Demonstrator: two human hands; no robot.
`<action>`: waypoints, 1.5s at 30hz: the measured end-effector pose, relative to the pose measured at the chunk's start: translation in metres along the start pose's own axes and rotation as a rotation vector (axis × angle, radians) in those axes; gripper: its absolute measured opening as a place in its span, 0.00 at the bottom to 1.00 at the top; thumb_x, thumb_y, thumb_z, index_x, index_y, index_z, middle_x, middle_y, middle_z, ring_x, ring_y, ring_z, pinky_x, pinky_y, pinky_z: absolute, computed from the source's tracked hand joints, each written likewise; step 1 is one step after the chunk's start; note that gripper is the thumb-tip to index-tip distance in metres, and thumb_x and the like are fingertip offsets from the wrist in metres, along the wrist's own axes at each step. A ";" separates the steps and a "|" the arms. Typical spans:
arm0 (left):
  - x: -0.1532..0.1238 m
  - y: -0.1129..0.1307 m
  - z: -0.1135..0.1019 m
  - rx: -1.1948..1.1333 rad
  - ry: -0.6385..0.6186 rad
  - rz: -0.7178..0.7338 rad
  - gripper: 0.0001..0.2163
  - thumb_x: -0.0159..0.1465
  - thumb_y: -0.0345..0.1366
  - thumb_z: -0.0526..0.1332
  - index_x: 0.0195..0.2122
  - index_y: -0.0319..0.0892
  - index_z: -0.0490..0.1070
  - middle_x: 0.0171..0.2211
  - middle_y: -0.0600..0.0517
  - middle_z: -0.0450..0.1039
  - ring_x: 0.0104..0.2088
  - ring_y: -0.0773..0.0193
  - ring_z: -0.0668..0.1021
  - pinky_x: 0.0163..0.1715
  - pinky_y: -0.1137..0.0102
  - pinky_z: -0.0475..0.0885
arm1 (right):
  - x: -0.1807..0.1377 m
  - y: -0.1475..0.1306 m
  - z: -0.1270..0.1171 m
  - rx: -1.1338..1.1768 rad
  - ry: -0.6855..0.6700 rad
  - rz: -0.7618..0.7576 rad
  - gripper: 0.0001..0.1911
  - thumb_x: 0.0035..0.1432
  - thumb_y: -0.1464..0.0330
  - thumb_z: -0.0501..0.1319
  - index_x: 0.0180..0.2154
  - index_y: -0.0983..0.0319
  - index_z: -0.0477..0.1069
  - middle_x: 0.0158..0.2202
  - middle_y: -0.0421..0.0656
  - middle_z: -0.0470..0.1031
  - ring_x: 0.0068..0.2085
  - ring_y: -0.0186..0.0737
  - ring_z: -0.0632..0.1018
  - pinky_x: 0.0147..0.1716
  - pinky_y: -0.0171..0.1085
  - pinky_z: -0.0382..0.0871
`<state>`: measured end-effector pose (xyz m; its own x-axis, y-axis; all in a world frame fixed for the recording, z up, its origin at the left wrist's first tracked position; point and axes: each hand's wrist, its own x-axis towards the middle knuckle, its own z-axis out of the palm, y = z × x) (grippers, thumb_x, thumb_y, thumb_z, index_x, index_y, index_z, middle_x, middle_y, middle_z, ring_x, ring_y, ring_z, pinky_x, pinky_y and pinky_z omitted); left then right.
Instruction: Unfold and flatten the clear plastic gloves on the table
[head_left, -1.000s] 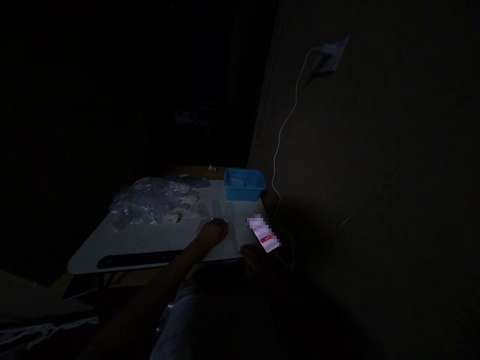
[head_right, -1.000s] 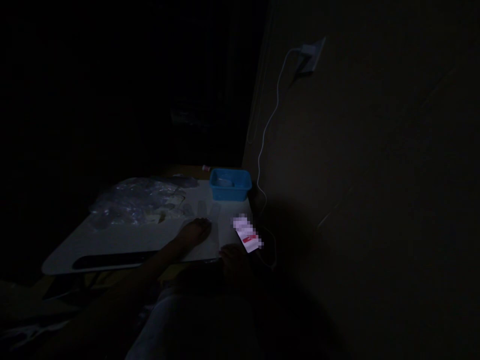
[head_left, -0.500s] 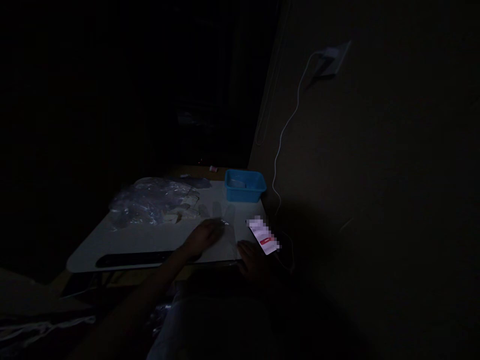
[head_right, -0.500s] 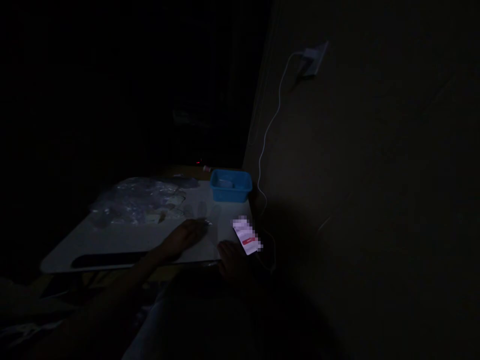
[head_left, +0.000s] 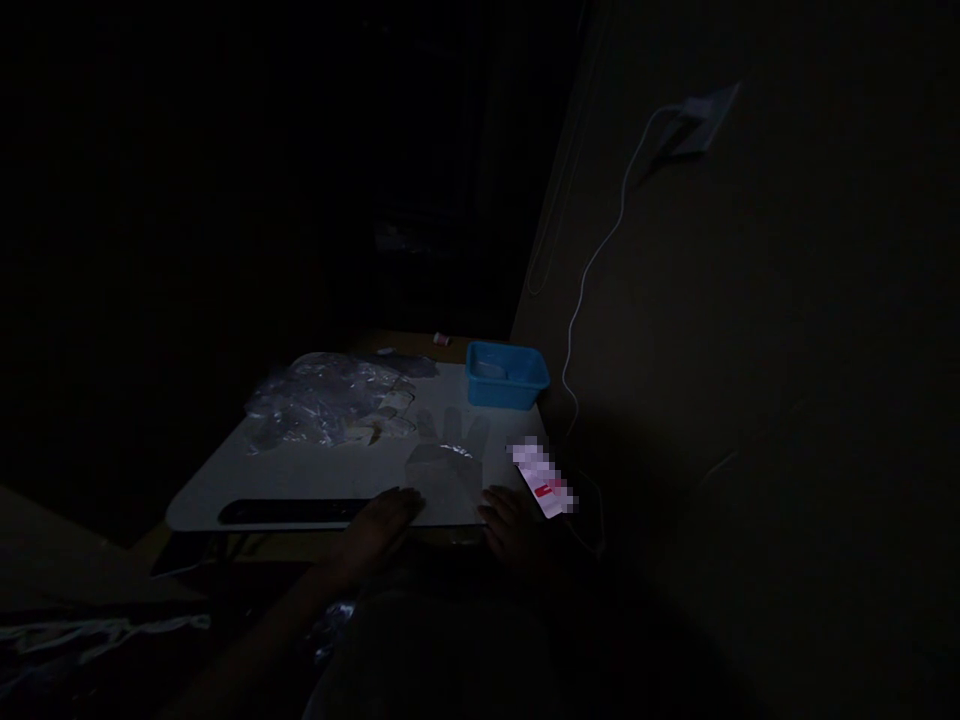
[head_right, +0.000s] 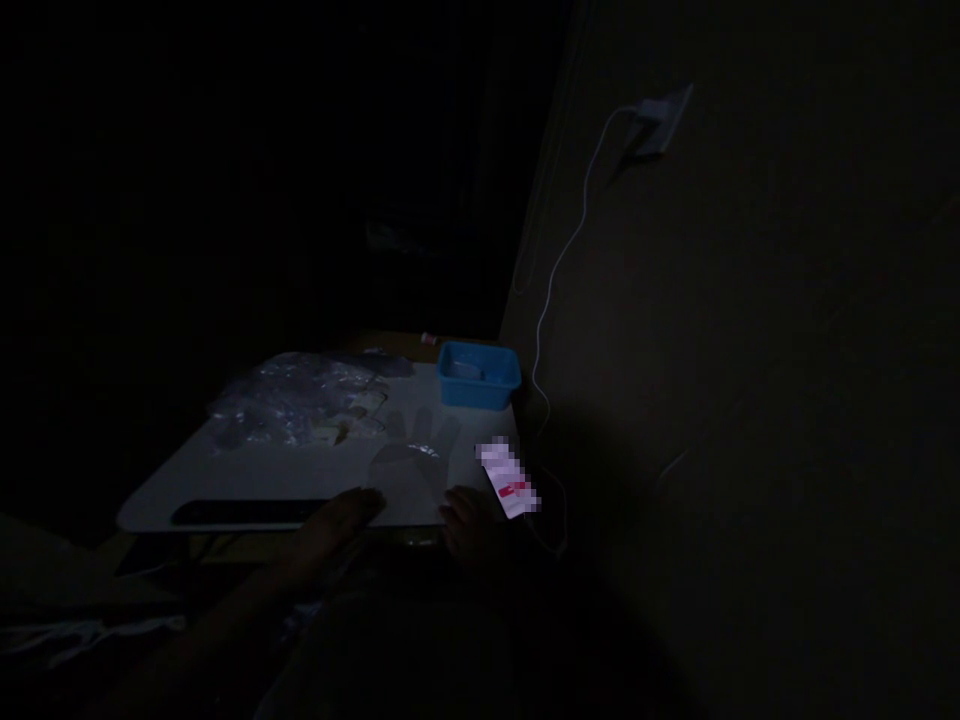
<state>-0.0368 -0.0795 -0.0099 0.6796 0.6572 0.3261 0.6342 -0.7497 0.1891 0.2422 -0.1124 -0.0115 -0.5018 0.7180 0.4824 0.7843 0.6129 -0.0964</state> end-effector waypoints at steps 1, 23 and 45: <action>0.001 0.001 0.001 -0.006 0.018 0.009 0.17 0.61 0.32 0.50 0.51 0.43 0.64 0.50 0.45 0.67 0.52 0.57 0.68 0.52 0.58 0.63 | -0.001 0.000 0.000 0.008 0.011 -0.007 0.15 0.56 0.72 0.53 0.46 0.61 0.67 0.51 0.47 0.67 0.54 0.44 0.64 0.51 0.49 0.60; 0.010 0.021 -0.025 -0.154 0.163 -0.073 0.23 0.58 0.41 0.55 0.55 0.42 0.57 0.54 0.43 0.62 0.54 0.56 0.65 0.50 0.60 0.63 | 0.033 0.008 0.001 0.179 0.083 0.052 0.13 0.55 0.74 0.52 0.40 0.60 0.72 0.42 0.44 0.74 0.47 0.40 0.72 0.47 0.45 0.65; 0.030 -0.004 -0.018 -0.570 0.132 -0.386 0.14 0.58 0.41 0.51 0.40 0.43 0.72 0.44 0.50 0.73 0.45 0.61 0.74 0.47 0.65 0.67 | 0.046 0.017 0.001 0.361 -0.011 0.377 0.10 0.54 0.68 0.53 0.34 0.60 0.73 0.35 0.44 0.76 0.37 0.39 0.75 0.39 0.38 0.69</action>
<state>-0.0258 -0.0587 0.0163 0.3714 0.8967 0.2408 0.5044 -0.4126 0.7585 0.2321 -0.0680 0.0082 -0.2141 0.9128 0.3477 0.7365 0.3847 -0.5564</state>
